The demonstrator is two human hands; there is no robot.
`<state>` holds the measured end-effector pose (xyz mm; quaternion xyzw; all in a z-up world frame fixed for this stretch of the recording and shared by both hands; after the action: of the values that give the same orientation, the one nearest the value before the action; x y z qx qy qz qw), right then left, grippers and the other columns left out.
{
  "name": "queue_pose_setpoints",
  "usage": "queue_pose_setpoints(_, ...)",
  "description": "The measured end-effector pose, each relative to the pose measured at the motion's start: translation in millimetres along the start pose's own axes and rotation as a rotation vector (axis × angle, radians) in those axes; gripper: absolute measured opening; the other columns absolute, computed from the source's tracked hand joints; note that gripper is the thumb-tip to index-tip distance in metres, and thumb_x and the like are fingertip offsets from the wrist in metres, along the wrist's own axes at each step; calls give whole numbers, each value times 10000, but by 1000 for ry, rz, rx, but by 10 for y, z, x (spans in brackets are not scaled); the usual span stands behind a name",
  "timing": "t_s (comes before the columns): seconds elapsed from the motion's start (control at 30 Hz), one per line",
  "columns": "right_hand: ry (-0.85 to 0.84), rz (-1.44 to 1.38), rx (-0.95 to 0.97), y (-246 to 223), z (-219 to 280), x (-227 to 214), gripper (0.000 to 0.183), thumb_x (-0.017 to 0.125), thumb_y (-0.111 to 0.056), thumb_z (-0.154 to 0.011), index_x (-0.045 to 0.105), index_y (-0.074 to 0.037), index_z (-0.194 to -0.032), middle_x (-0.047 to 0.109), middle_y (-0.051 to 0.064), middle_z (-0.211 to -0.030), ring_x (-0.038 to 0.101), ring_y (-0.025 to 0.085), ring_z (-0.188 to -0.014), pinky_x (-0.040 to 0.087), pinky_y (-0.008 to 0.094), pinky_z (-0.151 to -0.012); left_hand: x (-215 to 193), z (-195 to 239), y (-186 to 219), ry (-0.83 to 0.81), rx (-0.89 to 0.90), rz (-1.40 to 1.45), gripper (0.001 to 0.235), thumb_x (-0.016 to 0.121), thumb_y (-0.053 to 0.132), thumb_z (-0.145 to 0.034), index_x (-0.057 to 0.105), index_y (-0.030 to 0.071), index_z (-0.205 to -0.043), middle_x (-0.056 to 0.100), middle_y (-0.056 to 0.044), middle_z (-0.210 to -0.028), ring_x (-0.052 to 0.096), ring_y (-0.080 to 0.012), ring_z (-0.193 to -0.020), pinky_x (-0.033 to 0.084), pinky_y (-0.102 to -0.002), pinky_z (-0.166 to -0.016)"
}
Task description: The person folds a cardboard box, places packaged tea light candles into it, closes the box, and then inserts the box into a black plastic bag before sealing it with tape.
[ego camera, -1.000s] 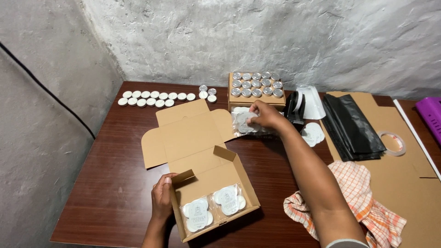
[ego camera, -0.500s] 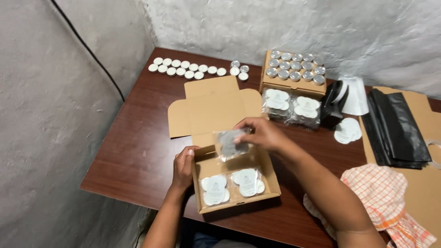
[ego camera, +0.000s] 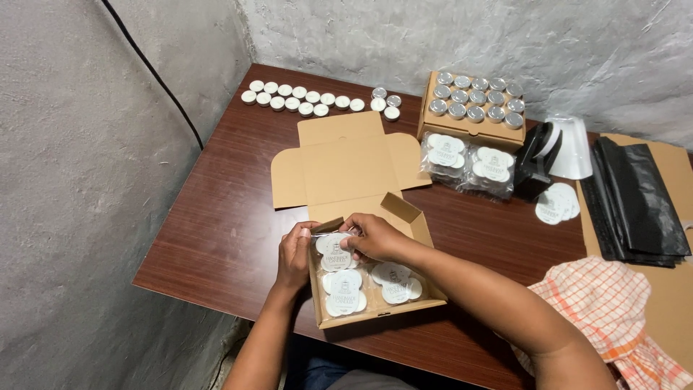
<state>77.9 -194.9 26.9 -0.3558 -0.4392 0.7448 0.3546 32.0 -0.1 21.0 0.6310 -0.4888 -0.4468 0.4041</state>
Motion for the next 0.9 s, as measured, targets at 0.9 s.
queue_pose_setpoints(0.9, 117, 753, -234, -264, 241, -200, 431, 766, -236, -873, 602, -83, -1241, 644, 163, -1123, 683, 416, -1099, 568, 515, -903, 7, 21, -169, -18, -131, 26, 453, 432, 352, -958, 775, 72, -1053, 712, -242, -730, 693, -347, -644, 606, -456, -595)
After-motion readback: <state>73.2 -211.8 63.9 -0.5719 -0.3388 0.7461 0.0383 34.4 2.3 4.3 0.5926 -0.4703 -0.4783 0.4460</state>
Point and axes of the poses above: each hand's wrist, its own z-axis away from the middle knuckle, its own x-axis out of the palm, y = z × x, the point moved 3 cm from there along -z, towards the middle knuckle
